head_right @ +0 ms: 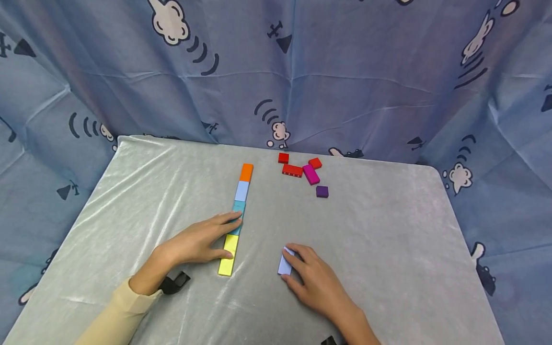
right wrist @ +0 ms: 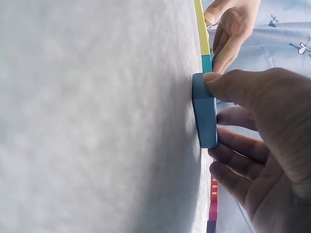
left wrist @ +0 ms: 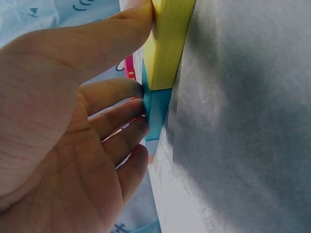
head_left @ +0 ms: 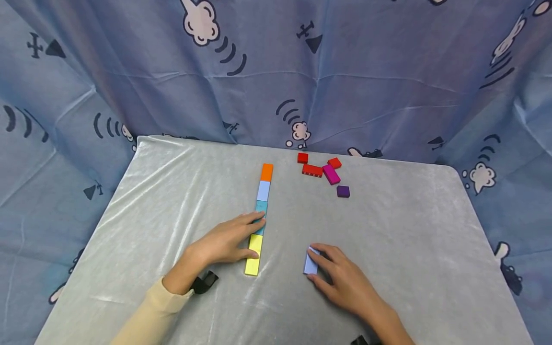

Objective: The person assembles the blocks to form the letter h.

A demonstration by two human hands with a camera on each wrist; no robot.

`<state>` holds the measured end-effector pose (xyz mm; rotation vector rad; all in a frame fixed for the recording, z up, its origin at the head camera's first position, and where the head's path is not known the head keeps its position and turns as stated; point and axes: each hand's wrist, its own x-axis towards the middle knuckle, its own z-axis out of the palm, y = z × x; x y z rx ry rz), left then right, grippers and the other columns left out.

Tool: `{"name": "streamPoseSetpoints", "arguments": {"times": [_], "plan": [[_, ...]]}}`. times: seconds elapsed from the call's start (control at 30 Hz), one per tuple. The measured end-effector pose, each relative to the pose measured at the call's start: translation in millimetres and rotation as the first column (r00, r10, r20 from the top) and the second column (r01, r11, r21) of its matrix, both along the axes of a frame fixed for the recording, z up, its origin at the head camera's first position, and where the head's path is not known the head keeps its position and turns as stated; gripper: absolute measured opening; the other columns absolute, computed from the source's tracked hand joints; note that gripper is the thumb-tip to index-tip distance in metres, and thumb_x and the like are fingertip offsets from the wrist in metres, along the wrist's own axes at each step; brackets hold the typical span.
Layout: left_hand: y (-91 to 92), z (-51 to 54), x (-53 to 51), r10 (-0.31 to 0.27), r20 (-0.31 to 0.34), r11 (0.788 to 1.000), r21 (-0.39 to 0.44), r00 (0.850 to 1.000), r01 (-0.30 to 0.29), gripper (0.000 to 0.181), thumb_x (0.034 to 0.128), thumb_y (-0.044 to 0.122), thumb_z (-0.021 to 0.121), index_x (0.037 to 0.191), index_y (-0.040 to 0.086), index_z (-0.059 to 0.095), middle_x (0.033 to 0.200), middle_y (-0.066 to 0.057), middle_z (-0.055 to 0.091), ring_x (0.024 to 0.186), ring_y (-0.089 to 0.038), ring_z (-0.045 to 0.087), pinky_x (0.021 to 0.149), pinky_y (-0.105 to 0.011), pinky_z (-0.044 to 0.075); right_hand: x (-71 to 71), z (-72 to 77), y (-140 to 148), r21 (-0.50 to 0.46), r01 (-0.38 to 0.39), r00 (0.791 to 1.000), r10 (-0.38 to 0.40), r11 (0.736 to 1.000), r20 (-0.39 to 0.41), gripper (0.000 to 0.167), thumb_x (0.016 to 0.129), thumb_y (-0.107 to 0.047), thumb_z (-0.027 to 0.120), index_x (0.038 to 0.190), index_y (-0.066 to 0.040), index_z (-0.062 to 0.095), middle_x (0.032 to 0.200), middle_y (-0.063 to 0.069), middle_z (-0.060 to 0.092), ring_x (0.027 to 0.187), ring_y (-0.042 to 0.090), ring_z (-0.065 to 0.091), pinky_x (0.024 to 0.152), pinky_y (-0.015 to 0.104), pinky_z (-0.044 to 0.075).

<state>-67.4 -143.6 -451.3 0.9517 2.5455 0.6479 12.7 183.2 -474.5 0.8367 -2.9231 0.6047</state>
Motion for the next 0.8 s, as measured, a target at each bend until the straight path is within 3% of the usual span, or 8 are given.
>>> {"name": "streamPoseSetpoints", "arguments": {"times": [0.27,0.8], "plan": [[0.4,0.5,0.5,0.001,-0.003,1.000,0.003,1.000,-0.001,0.082,0.0921,0.029,0.084,0.159,0.001,0.045,0.172,-0.014,0.037,0.160,-0.033,0.037,0.133,-0.047,0.031,5.9,0.6,0.3,0.000,0.019,0.999,-0.019,1.000,0.038,0.056,0.087,-0.030,0.089,0.137,-0.011,0.073,0.141,0.004,0.067,0.128,0.021,0.066,0.103,0.044,0.062],[0.0,1.4,-0.2,-0.003,0.007,1.000,-0.008,1.000,0.004,0.083,0.0928,0.030,0.083,0.160,0.001,0.044,0.173,-0.013,0.036,0.161,-0.032,0.036,0.134,-0.047,0.030,10.3,-1.2,-0.5,-0.029,0.004,1.000,-0.004,1.000,0.021,0.056,0.085,-0.029,0.090,0.136,-0.012,0.073,0.142,0.003,0.067,0.128,0.020,0.066,0.102,0.044,0.062]]}}
